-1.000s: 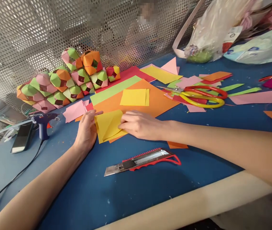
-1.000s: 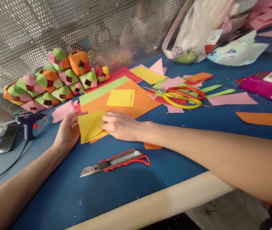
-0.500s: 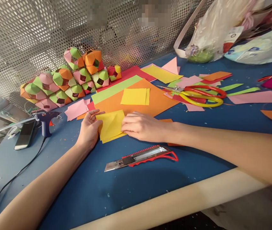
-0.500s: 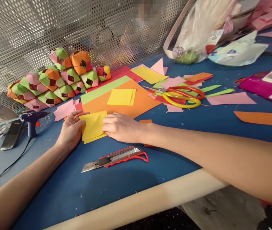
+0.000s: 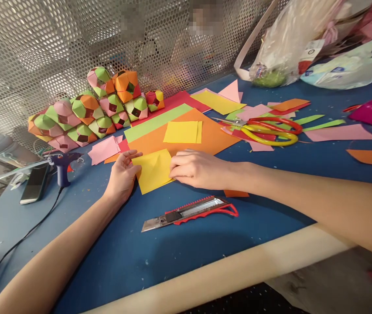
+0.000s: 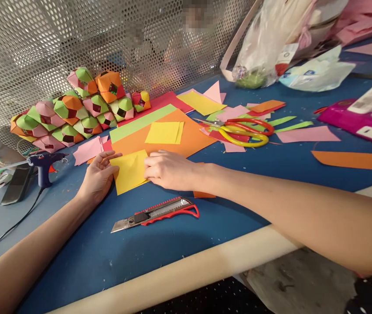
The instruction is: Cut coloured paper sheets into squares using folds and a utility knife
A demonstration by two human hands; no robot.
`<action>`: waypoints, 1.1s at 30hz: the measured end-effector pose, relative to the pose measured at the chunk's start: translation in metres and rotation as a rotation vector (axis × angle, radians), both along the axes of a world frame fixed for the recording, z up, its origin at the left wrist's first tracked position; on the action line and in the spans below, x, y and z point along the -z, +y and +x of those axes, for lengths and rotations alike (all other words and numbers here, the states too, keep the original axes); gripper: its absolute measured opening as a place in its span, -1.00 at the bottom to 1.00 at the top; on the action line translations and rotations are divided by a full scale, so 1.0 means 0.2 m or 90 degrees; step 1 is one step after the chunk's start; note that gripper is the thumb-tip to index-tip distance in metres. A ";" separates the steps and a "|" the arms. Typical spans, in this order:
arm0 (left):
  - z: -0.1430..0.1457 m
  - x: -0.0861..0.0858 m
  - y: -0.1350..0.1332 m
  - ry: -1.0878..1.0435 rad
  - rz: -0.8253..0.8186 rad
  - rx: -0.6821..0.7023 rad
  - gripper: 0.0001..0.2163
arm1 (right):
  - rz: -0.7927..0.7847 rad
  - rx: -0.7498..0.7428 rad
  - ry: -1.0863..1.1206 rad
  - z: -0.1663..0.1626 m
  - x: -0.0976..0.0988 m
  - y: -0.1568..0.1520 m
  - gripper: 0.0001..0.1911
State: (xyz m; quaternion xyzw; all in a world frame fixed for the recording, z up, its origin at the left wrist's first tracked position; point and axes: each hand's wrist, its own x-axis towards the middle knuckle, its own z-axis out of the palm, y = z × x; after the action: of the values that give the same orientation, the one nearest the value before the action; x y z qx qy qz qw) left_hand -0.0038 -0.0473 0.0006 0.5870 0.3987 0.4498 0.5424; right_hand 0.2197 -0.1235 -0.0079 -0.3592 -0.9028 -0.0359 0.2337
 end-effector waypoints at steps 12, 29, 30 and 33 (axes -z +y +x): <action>0.00 0.00 -0.01 0.026 0.015 0.007 -0.60 | -0.011 -0.005 -0.017 0.01 0.00 0.00 -0.75; -0.01 0.01 -0.01 0.057 0.034 0.005 -0.60 | -0.039 0.003 -0.045 0.01 -0.03 -0.02 -0.75; -0.01 0.01 -0.01 0.055 0.034 0.007 -0.60 | -0.045 0.003 -0.045 0.01 -0.04 -0.02 -0.74; -0.01 0.01 -0.01 0.052 0.036 0.011 -0.60 | -0.066 -0.003 -0.024 0.02 -0.05 -0.02 -0.69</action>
State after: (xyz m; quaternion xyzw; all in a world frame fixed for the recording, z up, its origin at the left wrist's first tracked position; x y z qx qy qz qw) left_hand -0.0049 -0.0489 -0.0013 0.6234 0.4025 0.4322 0.5124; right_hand 0.2239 -0.1275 0.0031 -0.3678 -0.9087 0.0049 0.1976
